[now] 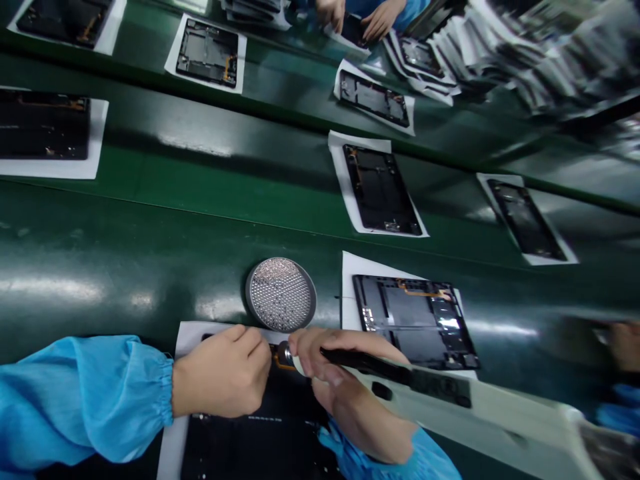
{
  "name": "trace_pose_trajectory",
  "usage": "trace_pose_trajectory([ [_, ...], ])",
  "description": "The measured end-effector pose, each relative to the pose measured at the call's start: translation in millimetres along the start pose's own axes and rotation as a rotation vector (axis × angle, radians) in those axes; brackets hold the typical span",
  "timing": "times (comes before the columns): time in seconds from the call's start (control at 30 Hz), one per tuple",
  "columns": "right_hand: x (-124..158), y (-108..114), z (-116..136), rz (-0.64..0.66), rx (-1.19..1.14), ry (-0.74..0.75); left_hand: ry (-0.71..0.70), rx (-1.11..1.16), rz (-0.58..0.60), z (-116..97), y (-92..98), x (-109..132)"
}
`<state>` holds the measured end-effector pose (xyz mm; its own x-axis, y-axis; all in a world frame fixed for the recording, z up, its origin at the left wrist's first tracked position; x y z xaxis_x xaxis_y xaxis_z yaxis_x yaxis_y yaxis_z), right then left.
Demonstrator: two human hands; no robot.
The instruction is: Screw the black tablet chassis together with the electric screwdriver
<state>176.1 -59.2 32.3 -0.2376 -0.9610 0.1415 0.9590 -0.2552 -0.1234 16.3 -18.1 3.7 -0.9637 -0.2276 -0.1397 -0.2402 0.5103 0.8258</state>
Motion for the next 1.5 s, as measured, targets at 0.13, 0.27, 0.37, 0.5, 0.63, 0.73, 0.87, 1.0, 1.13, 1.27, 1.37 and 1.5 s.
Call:
trace_pose_trajectory([
  [0.13,-17,6,15,-0.098,0.001,0.024,0.049,-0.006,0.055,-2,1.6,-1],
  [0.27,-50,7,9,-0.185,-0.006,0.110,0.110,-0.023,0.066,-6,0.7,0],
  [0.37,-69,2,-10,-0.234,-0.045,0.123,0.127,-0.033,0.062,-8,-0.8,2],
  [0.5,-77,-3,-30,-0.270,-0.061,0.070,0.113,-0.003,0.054,-8,-3.1,4],
  [0.63,-77,-4,-34,-0.267,-0.057,0.053,0.111,0.006,0.085,-6,-4.1,6],
  [0.73,-77,-3,-35,-0.266,-0.059,0.047,0.103,0.007,0.089,-6,-4.1,7],
  [0.87,-78,-2,-36,-0.253,-0.055,0.044,0.104,0.007,0.090,-7,-4.8,7],
  [1.0,-78,-2,-36,-0.227,-0.044,0.054,0.100,0.007,0.085,-8,-5.5,6],
  [1.13,-78,-3,-36,-0.222,-0.046,0.058,0.105,0.007,0.068,-8,-5.0,6],
  [1.27,-78,-5,-35,-0.234,-0.051,0.069,0.103,0.007,0.060,-8,-4.2,6],
  [1.37,-79,-7,-34,-0.247,-0.049,0.079,0.100,0.003,0.062,-9,-4.7,7],
  [1.5,-79,-7,-36,-0.261,-0.052,0.082,0.100,-0.002,0.061,-9,-6.2,7],
])
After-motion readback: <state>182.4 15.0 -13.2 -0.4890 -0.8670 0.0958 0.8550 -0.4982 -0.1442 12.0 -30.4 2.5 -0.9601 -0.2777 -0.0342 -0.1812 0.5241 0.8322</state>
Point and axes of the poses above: each hand's wrist, its own x-axis away from the middle knuckle, its own y-axis out of the back of the hand, z = x × y, the point moved 1 cm from there along -x, towards the middle knuckle, and after that the axes turned 7 degrees about x, right-handed, at the moved point
